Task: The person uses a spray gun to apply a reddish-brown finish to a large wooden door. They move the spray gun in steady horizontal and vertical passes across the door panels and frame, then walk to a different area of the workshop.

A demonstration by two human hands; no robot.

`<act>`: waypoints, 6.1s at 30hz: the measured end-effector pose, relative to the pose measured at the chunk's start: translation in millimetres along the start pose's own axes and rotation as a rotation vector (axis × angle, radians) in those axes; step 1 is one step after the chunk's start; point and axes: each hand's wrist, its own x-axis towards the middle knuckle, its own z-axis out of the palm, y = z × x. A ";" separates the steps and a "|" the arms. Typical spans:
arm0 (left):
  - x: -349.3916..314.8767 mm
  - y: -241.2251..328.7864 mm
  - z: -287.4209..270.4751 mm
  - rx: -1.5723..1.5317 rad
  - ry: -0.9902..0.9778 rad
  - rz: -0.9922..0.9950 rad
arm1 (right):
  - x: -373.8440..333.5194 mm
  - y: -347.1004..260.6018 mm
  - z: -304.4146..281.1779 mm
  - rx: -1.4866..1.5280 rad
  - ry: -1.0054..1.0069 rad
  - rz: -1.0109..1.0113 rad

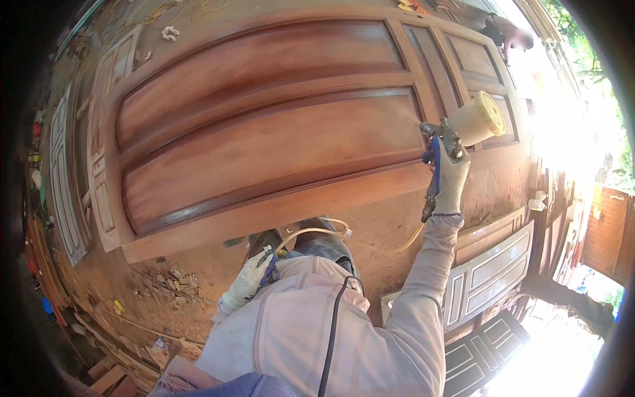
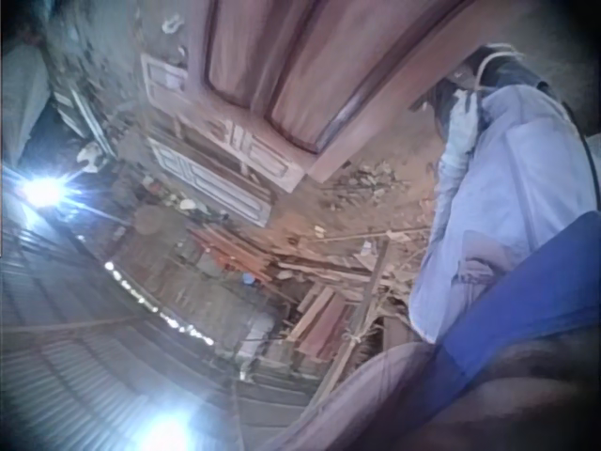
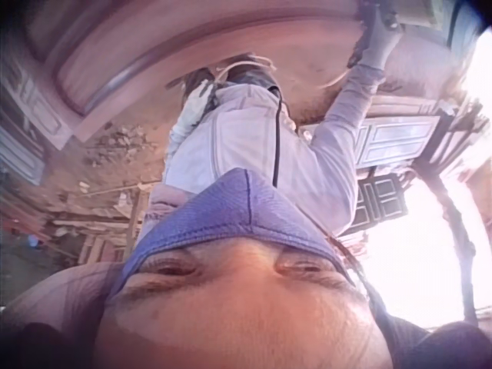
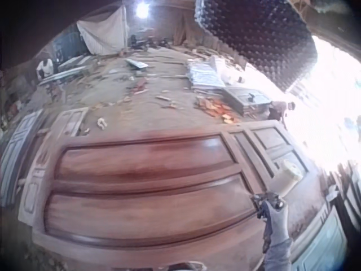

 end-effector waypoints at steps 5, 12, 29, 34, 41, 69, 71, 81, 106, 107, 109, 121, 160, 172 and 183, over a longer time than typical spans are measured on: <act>24.5 12.3 19.5 -0.026 -0.036 0.017 | 37.4 13.1 -40.5 -0.045 0.132 -0.056; 34.4 30.4 31.6 0.033 -0.047 -0.016 | 25.4 10.1 -46.4 -0.112 0.017 -0.034; 37.1 40.6 29.9 0.040 -0.285 -0.034 | -113.6 -9.2 -110.7 -0.226 0.177 0.137; 35.1 26.6 38.2 0.085 -0.308 0.054 | -164.6 -14.4 -99.5 -0.184 0.091 0.265; 44.2 30.2 41.2 0.039 -0.387 0.033 | -175.5 -32.2 -92.5 -0.149 -0.153 0.363; -139.5 -33.8 -10.8 -0.093 -0.134 -0.197 | -270.3 -35.3 39.2 -0.181 -0.146 0.163; -161.9 -40.6 -16.8 -0.134 -0.077 -0.253 | -287.8 -36.9 59.3 -0.204 -0.219 0.172; -218.5 -62.6 -43.4 -0.179 -0.031 -0.354 | -332.5 -35.6 133.7 -0.051 -0.346 0.197; -215.9 28.4 70.4 -0.054 0.372 -0.869 | -290.3 70.8 237.7 -0.068 -1.038 0.068; -224.2 31.9 68.0 -0.068 0.425 -0.920 | -278.0 100.1 266.2 0.019 -1.043 0.009; -251.6 36.9 72.1 -0.098 0.549 -0.990 | -258.9 123.9 318.3 0.089 -1.086 -0.006; -415.0 -51.1 161.4 -0.416 1.024 -1.263 | -263.8 169.8 492.6 0.563 -0.797 0.339; -674.4 -445.2 -92.0 -0.087 0.467 -0.691 | -607.3 119.0 610.9 -1.611 -0.705 -0.420; -673.9 -536.3 -270.1 -0.329 0.575 -0.954 | -611.7 108.9 626.1 -1.680 -0.808 -0.284; -756.4 -515.7 -311.4 -0.989 0.813 -1.246 | -601.7 85.5 631.5 -1.897 -0.914 -0.128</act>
